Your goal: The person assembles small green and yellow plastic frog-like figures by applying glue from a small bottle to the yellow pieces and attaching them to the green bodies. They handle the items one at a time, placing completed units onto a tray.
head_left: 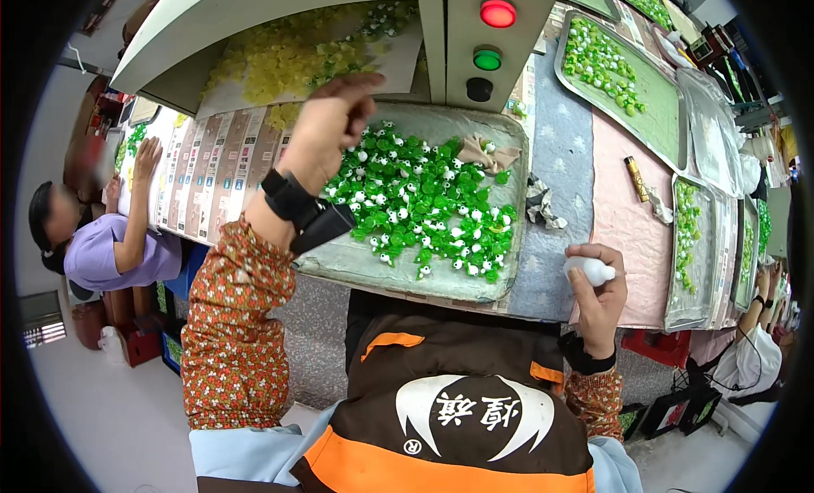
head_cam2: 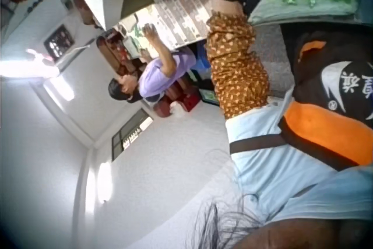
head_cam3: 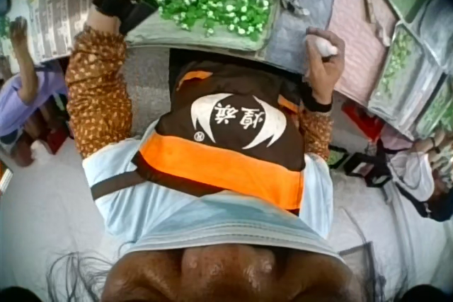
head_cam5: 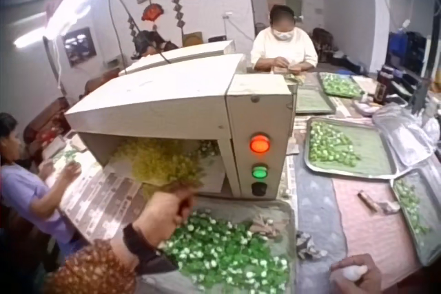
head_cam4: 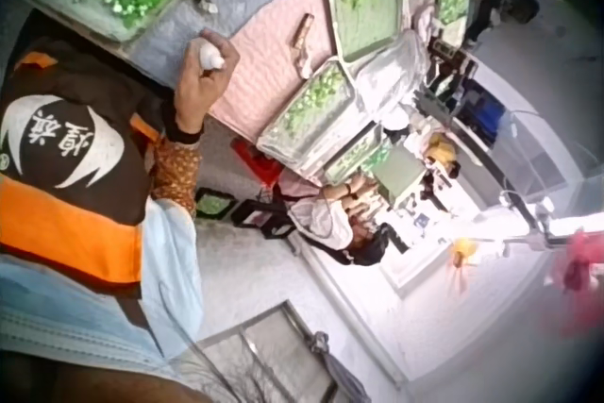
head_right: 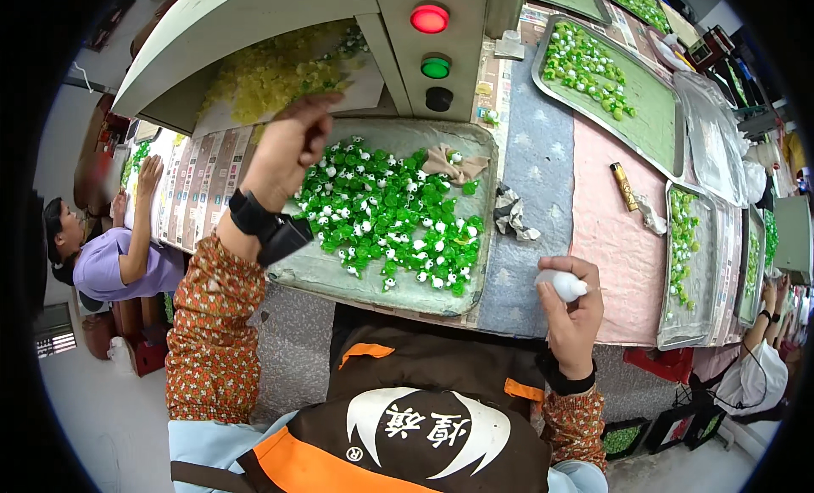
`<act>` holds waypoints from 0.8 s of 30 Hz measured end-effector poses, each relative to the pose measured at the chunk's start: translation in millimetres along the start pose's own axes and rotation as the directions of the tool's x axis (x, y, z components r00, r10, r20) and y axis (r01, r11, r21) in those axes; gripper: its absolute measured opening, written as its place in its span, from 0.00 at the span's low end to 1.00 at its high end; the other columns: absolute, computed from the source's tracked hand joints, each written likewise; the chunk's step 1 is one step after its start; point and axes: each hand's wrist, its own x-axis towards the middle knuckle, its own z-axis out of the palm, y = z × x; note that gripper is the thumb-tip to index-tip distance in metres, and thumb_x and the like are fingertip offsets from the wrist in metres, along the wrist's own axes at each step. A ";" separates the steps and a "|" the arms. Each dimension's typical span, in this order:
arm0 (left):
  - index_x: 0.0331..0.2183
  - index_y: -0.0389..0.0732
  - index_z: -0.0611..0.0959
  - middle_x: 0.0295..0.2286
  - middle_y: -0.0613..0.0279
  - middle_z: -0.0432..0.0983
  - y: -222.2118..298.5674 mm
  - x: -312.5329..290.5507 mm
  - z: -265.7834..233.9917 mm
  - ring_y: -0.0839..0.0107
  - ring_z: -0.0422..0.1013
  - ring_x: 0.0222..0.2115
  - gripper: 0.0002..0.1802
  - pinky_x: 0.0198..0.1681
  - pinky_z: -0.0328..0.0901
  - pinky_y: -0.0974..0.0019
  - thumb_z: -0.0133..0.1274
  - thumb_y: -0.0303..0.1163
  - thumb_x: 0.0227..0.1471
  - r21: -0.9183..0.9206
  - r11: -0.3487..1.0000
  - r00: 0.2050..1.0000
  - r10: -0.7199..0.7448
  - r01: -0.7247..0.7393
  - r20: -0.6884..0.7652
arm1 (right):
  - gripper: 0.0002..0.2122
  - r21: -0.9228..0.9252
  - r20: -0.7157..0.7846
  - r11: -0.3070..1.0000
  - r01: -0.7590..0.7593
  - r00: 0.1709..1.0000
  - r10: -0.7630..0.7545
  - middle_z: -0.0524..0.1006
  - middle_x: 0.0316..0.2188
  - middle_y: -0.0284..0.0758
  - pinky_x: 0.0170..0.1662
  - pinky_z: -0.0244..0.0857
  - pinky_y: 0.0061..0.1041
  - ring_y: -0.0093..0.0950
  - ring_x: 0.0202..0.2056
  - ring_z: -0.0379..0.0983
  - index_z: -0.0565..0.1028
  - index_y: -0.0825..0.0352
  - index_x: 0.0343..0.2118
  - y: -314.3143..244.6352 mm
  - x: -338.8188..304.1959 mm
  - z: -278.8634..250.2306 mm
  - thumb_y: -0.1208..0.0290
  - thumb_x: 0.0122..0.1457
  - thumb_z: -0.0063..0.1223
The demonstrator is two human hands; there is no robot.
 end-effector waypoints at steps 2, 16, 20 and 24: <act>0.41 0.42 0.84 0.29 0.71 0.78 -10.6 -23.7 42.5 0.84 0.70 0.26 0.11 0.23 0.59 0.78 0.56 0.36 0.60 0.320 0.943 0.977 0.020 -0.089 0.214 | 0.13 -0.041 -0.005 0.999 0.030 1.000 -0.030 0.77 0.45 0.33 0.46 0.65 0.18 0.17 0.40 0.70 0.72 0.70 0.49 -13.4 15.5 5.3 0.80 0.61 0.57; 0.38 0.42 0.79 0.38 0.56 0.76 -44.8 3.6 137.0 0.56 0.74 0.42 0.12 0.40 0.71 0.54 0.60 0.37 0.54 0.857 -0.025 0.788 0.378 -0.515 0.485 | 0.10 -0.178 -0.019 0.982 0.068 0.997 -0.073 0.75 0.31 0.27 0.34 0.62 0.16 0.14 0.30 0.67 0.76 0.66 0.44 7.4 101.0 -1.3 0.78 0.59 0.59; 0.42 0.40 0.82 0.36 0.60 0.79 -36.9 -9.1 123.6 0.65 0.75 0.35 0.12 0.41 0.69 0.62 0.60 0.32 0.55 0.666 0.420 0.781 0.430 -0.617 0.452 | 0.13 -0.190 0.010 0.981 0.039 0.999 -0.038 0.76 0.34 0.28 0.37 0.65 0.17 0.15 0.33 0.69 0.75 0.66 0.46 13.4 102.1 -8.2 0.79 0.58 0.59; 0.48 0.36 0.81 0.39 0.69 0.80 -45.2 -33.7 103.8 0.81 0.70 0.32 0.15 0.35 0.66 0.72 0.58 0.32 0.61 0.119 0.910 0.843 0.310 -0.397 0.438 | 0.16 -0.113 -0.003 0.993 0.024 1.000 -0.024 0.76 0.37 0.30 0.41 0.67 0.18 0.17 0.36 0.72 0.73 0.67 0.48 12.0 96.1 -4.9 0.80 0.57 0.60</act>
